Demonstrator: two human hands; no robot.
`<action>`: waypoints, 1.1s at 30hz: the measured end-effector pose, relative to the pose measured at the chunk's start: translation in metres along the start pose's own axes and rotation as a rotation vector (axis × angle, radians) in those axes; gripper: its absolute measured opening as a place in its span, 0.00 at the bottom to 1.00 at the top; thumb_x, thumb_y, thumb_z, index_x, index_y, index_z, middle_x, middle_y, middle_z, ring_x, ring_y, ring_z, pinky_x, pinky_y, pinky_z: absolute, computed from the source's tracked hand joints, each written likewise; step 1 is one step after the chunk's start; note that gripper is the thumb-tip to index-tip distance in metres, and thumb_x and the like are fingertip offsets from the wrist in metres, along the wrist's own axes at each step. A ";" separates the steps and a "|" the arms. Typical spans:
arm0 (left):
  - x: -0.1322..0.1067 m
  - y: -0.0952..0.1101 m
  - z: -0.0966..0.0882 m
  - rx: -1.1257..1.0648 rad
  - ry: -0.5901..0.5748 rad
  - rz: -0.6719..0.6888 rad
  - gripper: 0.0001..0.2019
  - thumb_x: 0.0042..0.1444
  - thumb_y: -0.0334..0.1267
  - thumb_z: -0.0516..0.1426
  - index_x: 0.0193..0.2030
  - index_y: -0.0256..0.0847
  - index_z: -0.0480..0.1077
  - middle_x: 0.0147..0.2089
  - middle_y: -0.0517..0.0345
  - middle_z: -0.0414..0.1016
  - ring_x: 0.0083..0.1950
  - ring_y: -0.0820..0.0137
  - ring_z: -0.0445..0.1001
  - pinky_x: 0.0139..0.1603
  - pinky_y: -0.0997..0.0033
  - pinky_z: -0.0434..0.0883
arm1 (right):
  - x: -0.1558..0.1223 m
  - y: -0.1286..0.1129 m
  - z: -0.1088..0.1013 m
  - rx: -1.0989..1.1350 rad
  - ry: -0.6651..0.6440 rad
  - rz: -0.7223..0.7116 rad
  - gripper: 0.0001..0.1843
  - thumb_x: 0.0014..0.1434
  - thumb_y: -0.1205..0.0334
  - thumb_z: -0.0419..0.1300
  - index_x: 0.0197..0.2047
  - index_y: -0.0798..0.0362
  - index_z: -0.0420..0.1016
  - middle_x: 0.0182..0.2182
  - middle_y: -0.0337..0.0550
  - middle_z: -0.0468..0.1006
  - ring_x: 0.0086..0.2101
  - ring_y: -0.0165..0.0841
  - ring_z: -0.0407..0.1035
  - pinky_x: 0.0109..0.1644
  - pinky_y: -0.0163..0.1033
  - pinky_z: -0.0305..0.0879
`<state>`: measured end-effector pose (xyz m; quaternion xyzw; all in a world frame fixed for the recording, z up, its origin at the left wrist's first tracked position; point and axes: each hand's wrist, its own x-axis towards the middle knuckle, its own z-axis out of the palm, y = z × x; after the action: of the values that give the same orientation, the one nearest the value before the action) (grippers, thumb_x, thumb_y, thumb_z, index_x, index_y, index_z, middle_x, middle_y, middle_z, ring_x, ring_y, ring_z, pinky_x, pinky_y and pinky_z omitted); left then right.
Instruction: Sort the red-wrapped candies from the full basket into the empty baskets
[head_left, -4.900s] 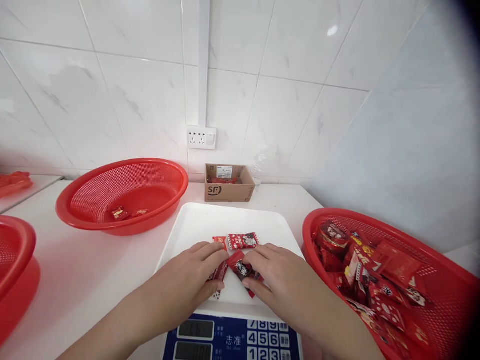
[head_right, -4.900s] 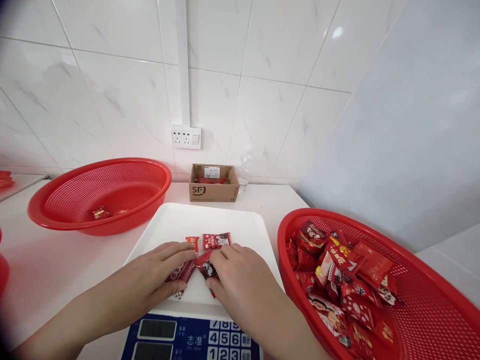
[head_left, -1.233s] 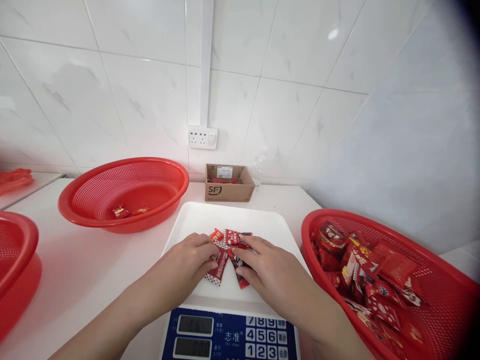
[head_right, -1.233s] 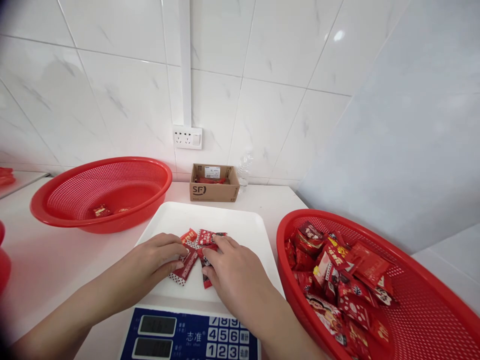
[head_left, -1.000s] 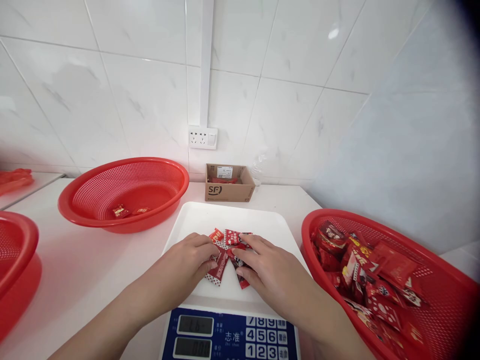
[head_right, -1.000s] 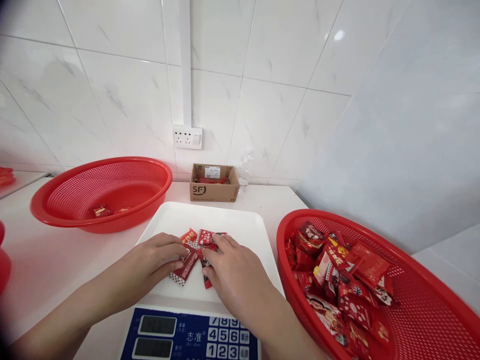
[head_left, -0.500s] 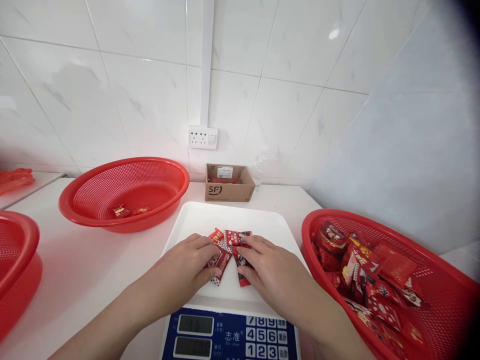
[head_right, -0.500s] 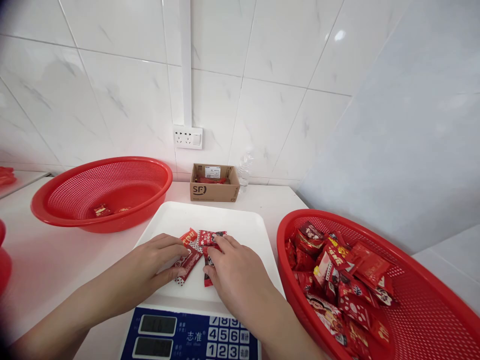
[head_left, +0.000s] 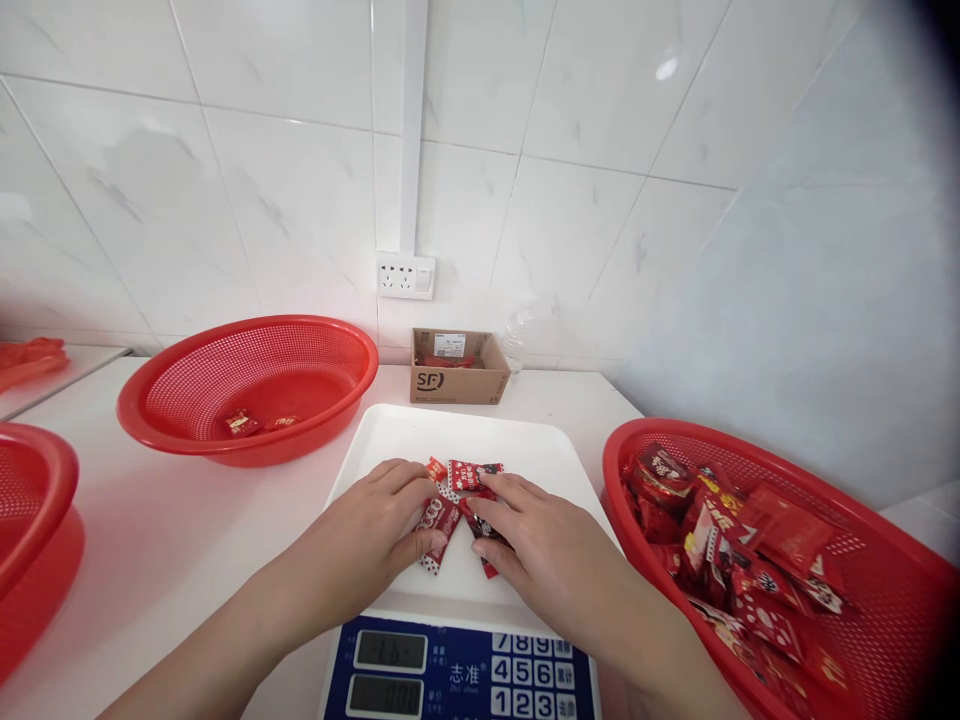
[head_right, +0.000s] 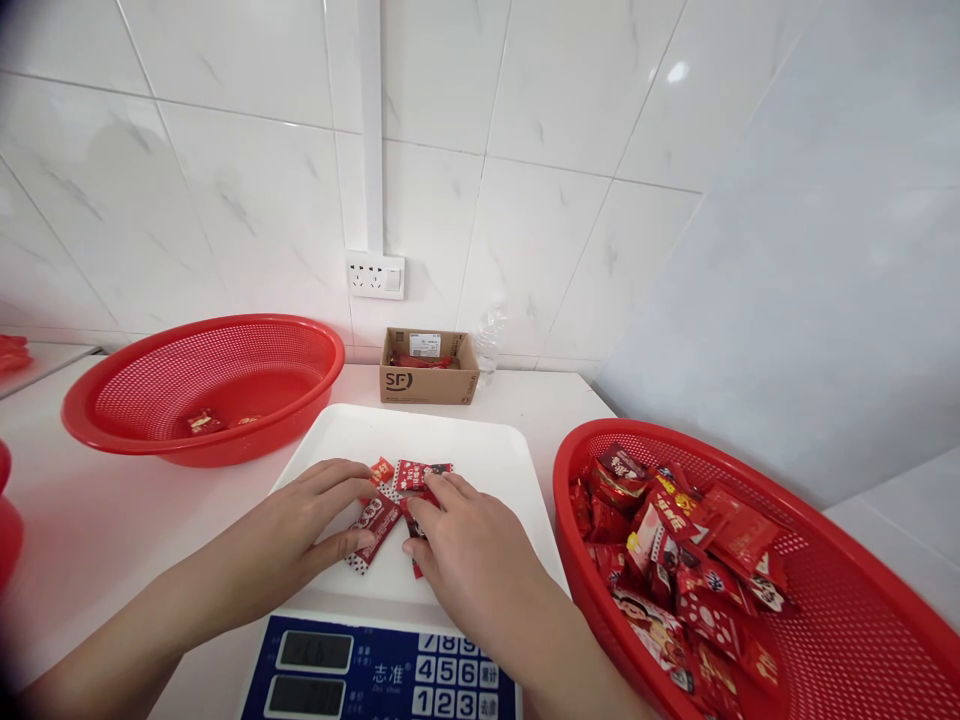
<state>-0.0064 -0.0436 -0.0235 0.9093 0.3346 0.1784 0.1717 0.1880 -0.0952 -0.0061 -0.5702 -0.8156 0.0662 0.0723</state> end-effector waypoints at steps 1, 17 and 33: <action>0.000 0.000 0.000 0.000 -0.011 0.005 0.09 0.60 0.40 0.51 0.46 0.44 0.68 0.50 0.55 0.69 0.53 0.64 0.65 0.51 0.62 0.67 | 0.000 0.000 0.000 0.003 -0.001 -0.001 0.15 0.60 0.65 0.53 0.50 0.53 0.72 0.50 0.48 0.70 0.52 0.42 0.62 0.51 0.49 0.64; 0.003 -0.004 0.000 0.126 -0.049 0.009 0.17 0.62 0.48 0.46 0.50 0.43 0.68 0.52 0.50 0.68 0.53 0.59 0.65 0.51 0.56 0.67 | -0.001 0.003 0.003 -0.019 0.016 -0.011 0.14 0.61 0.66 0.49 0.43 0.52 0.74 0.50 0.48 0.70 0.52 0.41 0.61 0.52 0.49 0.64; 0.003 -0.004 0.001 0.121 -0.065 0.028 0.19 0.62 0.48 0.46 0.53 0.42 0.65 0.57 0.49 0.66 0.57 0.58 0.62 0.54 0.55 0.65 | 0.001 0.001 0.002 -0.034 0.019 0.005 0.19 0.60 0.66 0.52 0.54 0.52 0.69 0.55 0.50 0.66 0.54 0.43 0.60 0.53 0.51 0.64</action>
<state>-0.0060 -0.0387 -0.0258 0.9279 0.3261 0.1306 0.1248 0.1879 -0.0939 -0.0084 -0.5741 -0.8144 0.0473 0.0700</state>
